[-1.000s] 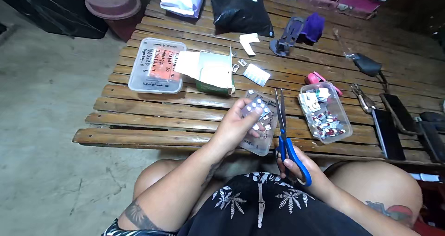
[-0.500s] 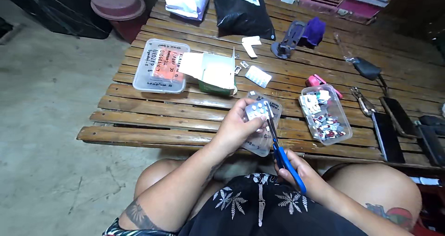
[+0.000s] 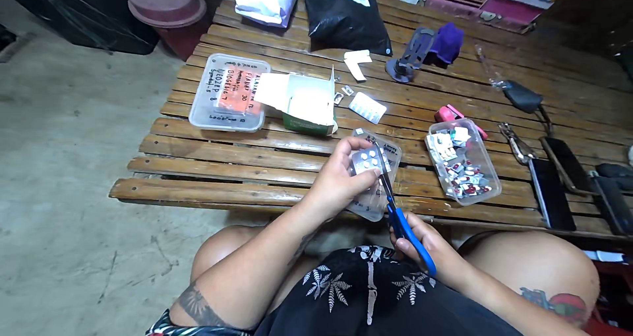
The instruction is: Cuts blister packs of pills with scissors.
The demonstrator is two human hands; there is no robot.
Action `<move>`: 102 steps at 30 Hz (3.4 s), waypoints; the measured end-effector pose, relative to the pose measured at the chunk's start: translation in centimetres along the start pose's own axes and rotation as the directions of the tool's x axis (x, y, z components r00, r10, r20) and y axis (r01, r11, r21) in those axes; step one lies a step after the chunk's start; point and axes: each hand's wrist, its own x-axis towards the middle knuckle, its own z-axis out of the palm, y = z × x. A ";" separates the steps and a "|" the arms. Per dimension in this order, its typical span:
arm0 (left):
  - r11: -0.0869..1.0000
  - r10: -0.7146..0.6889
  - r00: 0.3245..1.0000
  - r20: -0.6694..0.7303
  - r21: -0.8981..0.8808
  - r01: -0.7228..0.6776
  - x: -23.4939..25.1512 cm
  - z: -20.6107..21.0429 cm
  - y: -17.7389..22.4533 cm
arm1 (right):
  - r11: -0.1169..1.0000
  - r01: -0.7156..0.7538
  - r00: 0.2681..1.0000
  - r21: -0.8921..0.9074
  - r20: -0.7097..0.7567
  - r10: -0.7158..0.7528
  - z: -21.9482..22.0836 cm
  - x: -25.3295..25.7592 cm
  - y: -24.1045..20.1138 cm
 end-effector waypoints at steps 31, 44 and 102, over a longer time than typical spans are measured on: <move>1.000 0.022 1.000 -0.008 0.017 -0.022 -0.1 0.1 -0.2 | 0.996 -0.038 0.999 0.078 -0.010 0.039 0.3 0.1 -0.3; 1.000 0.027 1.000 0.005 0.012 -0.027 -0.1 0.0 -0.3 | 0.999 -0.012 0.999 0.048 -0.032 0.013 0.3 0.0 -0.1; 0.975 -0.183 0.978 0.101 0.143 0.167 0.4 -0.1 -0.4 | 0.996 -0.089 0.994 0.029 -0.055 0.090 -0.1 0.3 -0.7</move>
